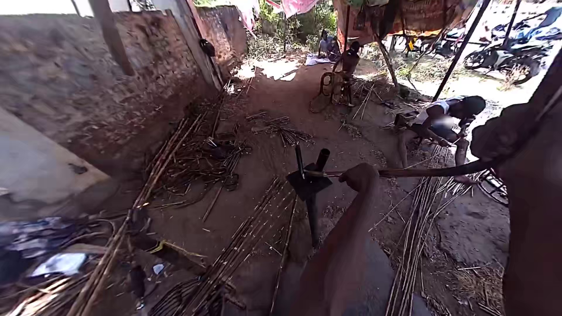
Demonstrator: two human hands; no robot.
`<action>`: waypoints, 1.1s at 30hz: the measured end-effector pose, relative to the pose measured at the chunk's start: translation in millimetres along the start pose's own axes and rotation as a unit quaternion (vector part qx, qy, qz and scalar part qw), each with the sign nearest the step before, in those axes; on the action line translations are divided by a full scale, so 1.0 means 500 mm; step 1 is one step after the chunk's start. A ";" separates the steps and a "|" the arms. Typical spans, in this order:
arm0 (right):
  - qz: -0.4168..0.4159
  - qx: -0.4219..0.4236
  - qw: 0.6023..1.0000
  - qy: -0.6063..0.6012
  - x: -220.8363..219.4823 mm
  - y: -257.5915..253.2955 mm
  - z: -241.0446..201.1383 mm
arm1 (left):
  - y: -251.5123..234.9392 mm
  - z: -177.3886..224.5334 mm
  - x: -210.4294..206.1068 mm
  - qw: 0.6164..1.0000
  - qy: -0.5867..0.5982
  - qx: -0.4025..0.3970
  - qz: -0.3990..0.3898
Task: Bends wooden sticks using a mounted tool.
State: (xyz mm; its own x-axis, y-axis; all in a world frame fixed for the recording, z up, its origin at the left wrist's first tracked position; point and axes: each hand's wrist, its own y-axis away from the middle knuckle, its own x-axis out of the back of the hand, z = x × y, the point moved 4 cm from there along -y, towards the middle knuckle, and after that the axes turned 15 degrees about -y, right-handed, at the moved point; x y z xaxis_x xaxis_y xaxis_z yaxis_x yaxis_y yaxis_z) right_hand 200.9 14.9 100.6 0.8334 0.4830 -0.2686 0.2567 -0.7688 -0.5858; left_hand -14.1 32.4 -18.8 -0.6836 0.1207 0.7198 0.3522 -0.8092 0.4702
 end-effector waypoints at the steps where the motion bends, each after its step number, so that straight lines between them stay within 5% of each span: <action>1: 0.022 0.021 0.999 0.019 -0.039 0.037 -0.006 | 0.016 -0.022 0.002 1.000 0.030 0.000 0.005; 4: 0.085 0.079 0.982 0.147 -0.224 0.161 -0.016 | 0.073 -0.120 0.017 0.962 0.273 -0.012 -0.010; 7: 0.160 0.024 0.963 0.217 -0.390 0.263 0.018 | 0.120 -0.211 0.042 0.938 0.344 -0.048 -0.012; 11: 0.188 -0.019 0.976 0.106 -0.460 0.301 0.058 | 0.144 -0.290 0.053 0.866 0.497 -0.037 -0.039; 19: 0.273 -0.073 0.959 -0.008 -0.386 0.218 0.002 | 0.123 -0.264 0.033 0.871 0.481 -0.059 -0.085; 22: 0.300 -0.096 0.949 -0.014 -0.262 0.155 -0.010 | 0.094 -0.203 0.012 0.896 0.436 -0.059 -0.061; 28: 0.212 -0.141 0.966 -0.043 0.008 0.034 0.037 | 0.045 -0.080 -0.011 0.967 0.244 0.041 -0.053; 33: 0.267 -0.074 0.959 -0.064 -0.207 0.126 0.017 | 0.091 -0.174 0.032 0.942 0.329 -0.056 -0.042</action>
State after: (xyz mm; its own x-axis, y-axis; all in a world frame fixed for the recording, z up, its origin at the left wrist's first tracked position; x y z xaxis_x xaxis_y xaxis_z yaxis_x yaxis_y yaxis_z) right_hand 126.5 -79.7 85.0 0.8015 0.0441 -0.5963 -0.1149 -0.9673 -0.2260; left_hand -64.9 -52.4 -30.4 -0.9672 -0.1661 0.1920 0.2349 -0.8726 0.4283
